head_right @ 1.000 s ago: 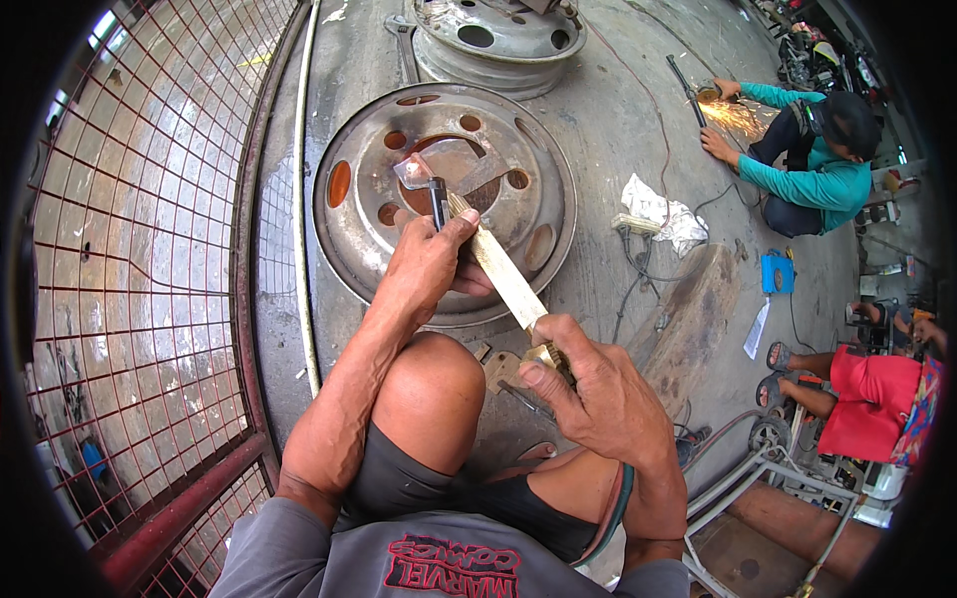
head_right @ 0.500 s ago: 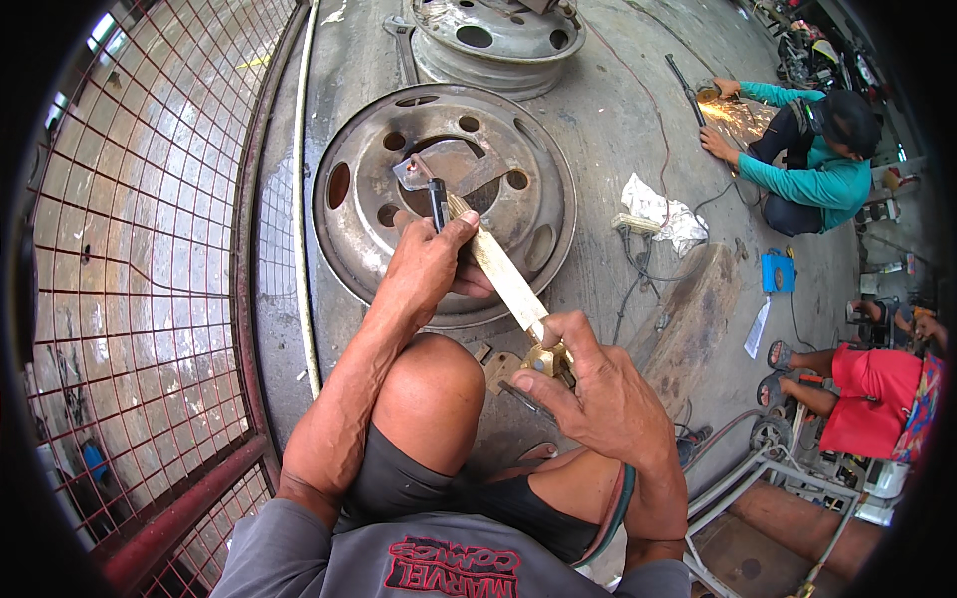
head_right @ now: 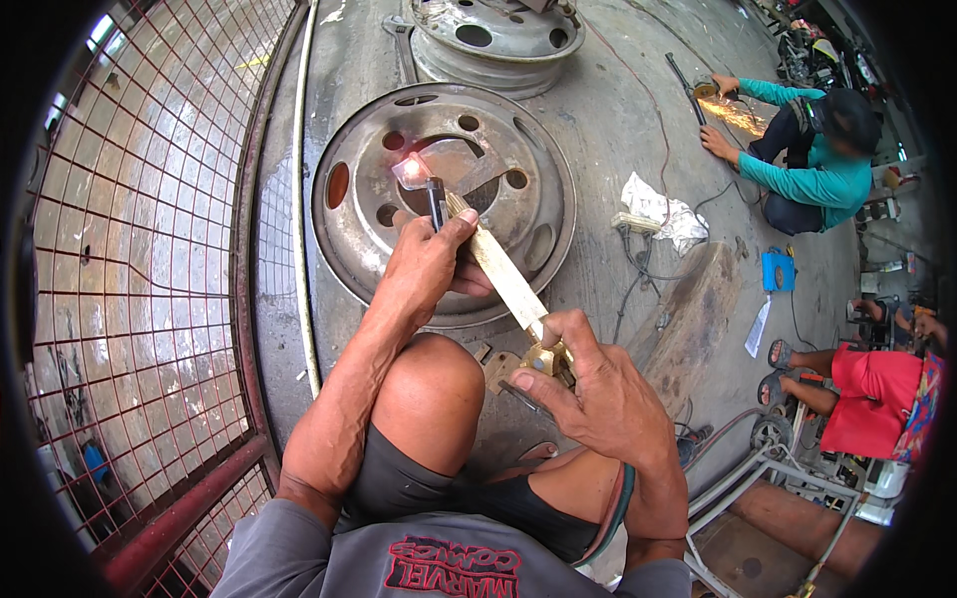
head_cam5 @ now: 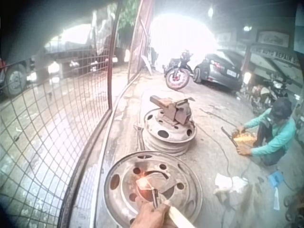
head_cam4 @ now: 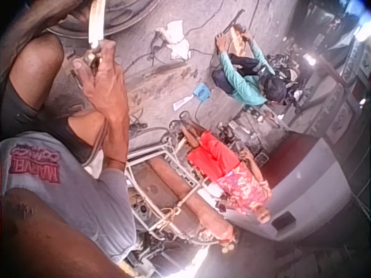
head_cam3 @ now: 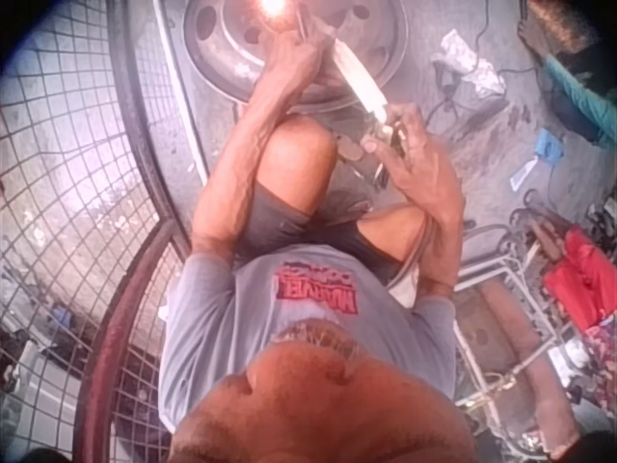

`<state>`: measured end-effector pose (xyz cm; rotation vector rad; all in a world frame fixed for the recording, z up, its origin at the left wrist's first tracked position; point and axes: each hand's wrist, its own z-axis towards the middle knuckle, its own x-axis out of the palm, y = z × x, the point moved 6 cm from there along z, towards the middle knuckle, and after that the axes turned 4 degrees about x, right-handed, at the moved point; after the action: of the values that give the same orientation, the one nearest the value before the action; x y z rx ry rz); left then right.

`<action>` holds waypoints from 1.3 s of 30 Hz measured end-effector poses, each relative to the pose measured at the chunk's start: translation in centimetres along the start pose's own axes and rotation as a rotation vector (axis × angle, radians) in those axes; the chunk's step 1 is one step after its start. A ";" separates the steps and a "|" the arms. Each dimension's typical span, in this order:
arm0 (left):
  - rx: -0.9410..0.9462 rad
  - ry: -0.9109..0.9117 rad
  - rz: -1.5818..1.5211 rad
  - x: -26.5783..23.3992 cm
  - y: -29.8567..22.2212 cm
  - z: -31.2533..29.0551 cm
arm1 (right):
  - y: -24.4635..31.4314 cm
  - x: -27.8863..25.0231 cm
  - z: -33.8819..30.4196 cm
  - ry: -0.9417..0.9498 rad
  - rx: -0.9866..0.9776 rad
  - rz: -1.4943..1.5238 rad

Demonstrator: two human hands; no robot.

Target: The person uses a welding torch to heat and weld a metal plate attached to a car wheel rim. They hold the torch steadily, moving the flame along the metal surface to create a weld.

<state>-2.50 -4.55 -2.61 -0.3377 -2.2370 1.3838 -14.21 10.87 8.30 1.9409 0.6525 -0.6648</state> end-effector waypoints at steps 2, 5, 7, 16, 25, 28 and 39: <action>0.003 -0.001 -0.005 -0.1 0.1 0.0 | 0.1 0.0 0.0 0.006 -0.006 -0.001; -0.011 0.009 -0.027 0.1 0.3 0.2 | -0.1 0.0 0.0 -0.001 -0.008 -0.005; -0.005 0.013 -0.027 0.1 0.2 0.1 | -0.1 0.0 -0.1 -0.014 -0.025 -0.008; -0.019 0.022 -0.048 0.1 0.3 0.2 | -0.1 -0.1 -0.1 -0.012 -0.011 -0.004; -0.012 0.025 -0.040 0.1 0.1 -0.1 | -0.3 0.0 -0.1 -0.002 0.007 -0.003; -0.012 0.023 -0.041 0.1 0.1 -0.1 | -0.2 -0.1 -0.1 0.004 0.016 0.002; -0.009 0.017 -0.038 0.1 0.1 0.1 | -0.1 -0.1 -0.1 0.006 -0.024 0.009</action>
<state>-2.61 -4.51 -2.73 -0.3069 -2.2251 1.3475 -14.27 10.96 8.34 1.9235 0.6518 -0.6435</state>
